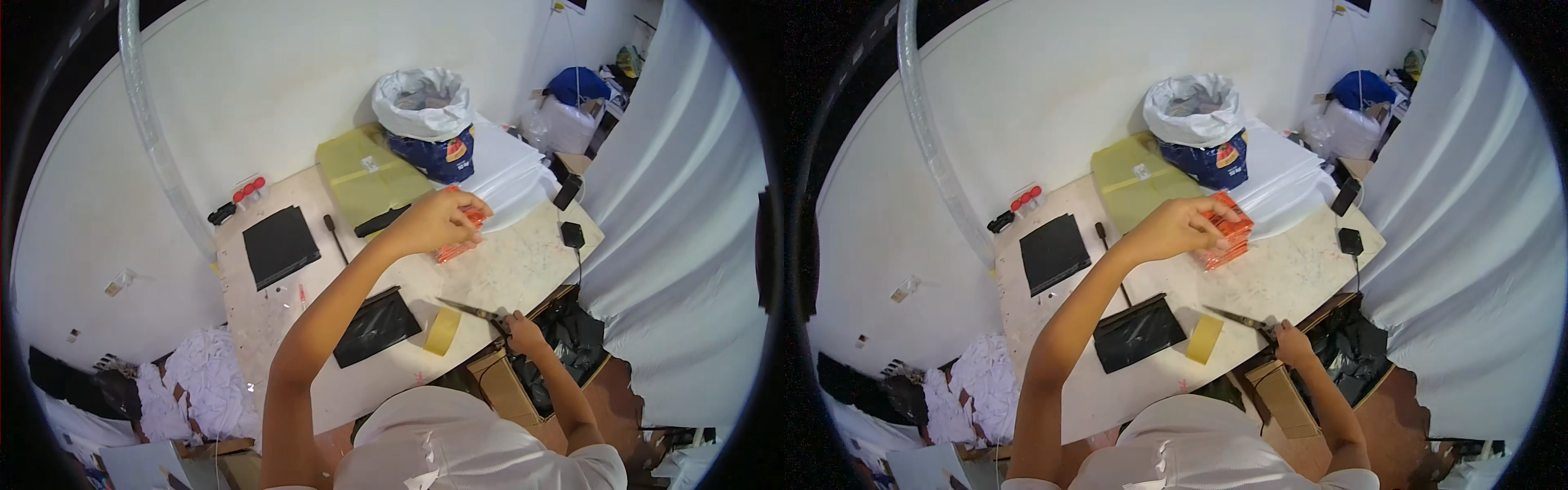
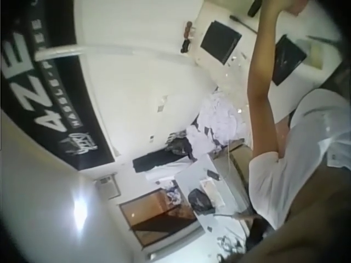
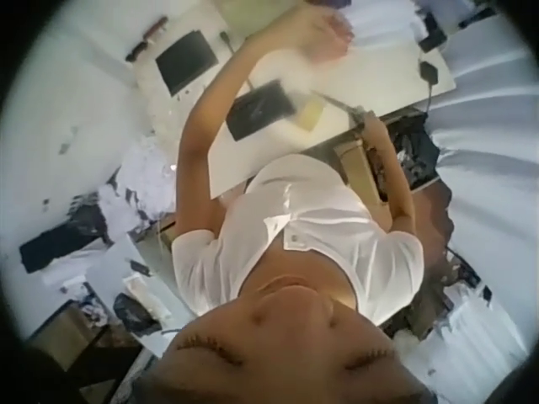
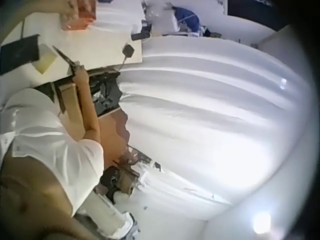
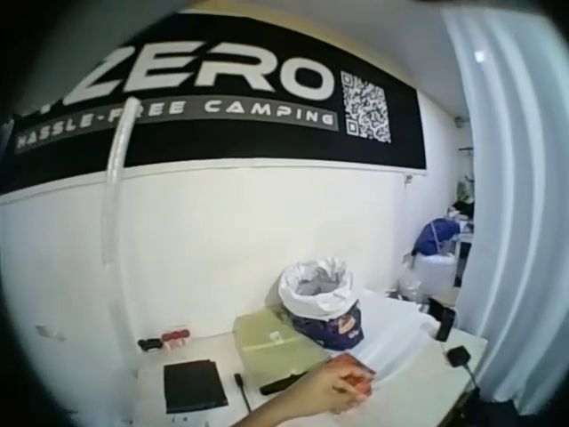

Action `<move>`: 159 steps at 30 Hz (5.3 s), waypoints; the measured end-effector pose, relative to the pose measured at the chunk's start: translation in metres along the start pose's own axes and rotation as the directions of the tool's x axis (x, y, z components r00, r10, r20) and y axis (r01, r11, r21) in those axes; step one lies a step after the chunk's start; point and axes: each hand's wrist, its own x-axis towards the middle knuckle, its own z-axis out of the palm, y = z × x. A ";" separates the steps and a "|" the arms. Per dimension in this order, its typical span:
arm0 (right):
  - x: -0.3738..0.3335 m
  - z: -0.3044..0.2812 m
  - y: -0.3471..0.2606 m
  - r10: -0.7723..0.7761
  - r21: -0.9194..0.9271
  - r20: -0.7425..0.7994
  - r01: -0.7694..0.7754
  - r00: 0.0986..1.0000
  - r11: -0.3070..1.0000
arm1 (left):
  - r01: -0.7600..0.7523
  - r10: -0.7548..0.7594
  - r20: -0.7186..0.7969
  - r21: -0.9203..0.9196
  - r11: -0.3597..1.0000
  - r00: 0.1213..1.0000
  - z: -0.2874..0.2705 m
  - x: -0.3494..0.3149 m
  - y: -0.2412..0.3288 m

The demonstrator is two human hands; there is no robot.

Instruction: The person is seen placing items into small black bags, folding them, and then sealing them using tape and scissors.

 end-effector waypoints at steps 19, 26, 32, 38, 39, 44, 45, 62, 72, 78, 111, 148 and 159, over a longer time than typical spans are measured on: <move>-0.090 -0.131 0.013 -0.206 0.218 -0.293 0.275 0.934 0.936 | 0.053 -0.050 0.042 -0.074 0.996 0.998 -0.006 0.018 -0.011; -0.058 -0.113 0.007 -0.273 0.281 -0.286 0.353 0.919 0.893 | 0.089 -0.076 0.068 -0.202 0.975 0.995 -0.002 0.025 -0.011; -0.048 -0.114 -0.004 -0.324 0.287 -0.288 0.404 0.901 0.868 | -0.048 0.050 0.035 -0.065 0.997 0.998 0.000 0.026 -0.023; -0.050 -0.115 -0.008 -0.295 0.358 -0.294 0.391 0.909 0.848 | 0.026 -0.021 0.047 -0.107 0.994 0.999 0.001 0.024 -0.017; -0.050 -0.116 -0.008 -0.295 0.363 -0.303 0.395 0.906 0.844 | 0.027 -0.022 0.049 -0.106 0.994 0.999 0.001 0.024 -0.016; -0.048 -0.118 -0.008 -0.305 0.325 -0.330 0.411 0.893 0.852 | 0.029 -0.024 0.047 -0.109 0.994 0.999 0.000 0.023 -0.015; -0.047 -0.120 -0.009 -0.297 0.333 -0.328 0.404 0.897 0.852 | 0.030 -0.025 0.048 -0.108 0.994 0.999 -0.001 0.023 -0.014; -0.048 -0.115 -0.007 -0.232 0.332 -0.324 0.340 0.917 0.880 | 0.069 -0.071 -0.004 -0.191 0.979 0.997 -0.002 0.024 -0.019; -0.025 -0.023 0.029 0.013 0.502 -0.336 0.167 0.942 0.848 | 0.078 -0.157 -0.120 -0.494 0.866 0.980 -0.018 -0.003 -0.015; -0.013 0.016 0.032 0.121 0.503 -0.317 0.059 0.941 0.862 | 0.121 -0.206 -0.057 -0.649 0.751 0.977 -0.024 -0.036 -0.049; 0.058 -0.047 -0.232 -0.688 0.573 0.557 -0.815 0.465 -0.087 | 0.315 -0.291 0.125 -0.291 0.903 0.949 0.056 -0.237 -0.054; 0.073 -0.040 -0.222 -0.259 0.990 -0.100 0.071 0.961 -0.122 | 0.495 -0.560 -0.543 -0.279 0.823 0.625 0.073 -0.278 -0.104; 0.088 -0.007 -0.228 -0.011 0.964 -0.230 0.229 0.973 0.138 | 0.354 -0.603 -0.663 -0.489 0.798 0.443 0.086 -0.259 -0.156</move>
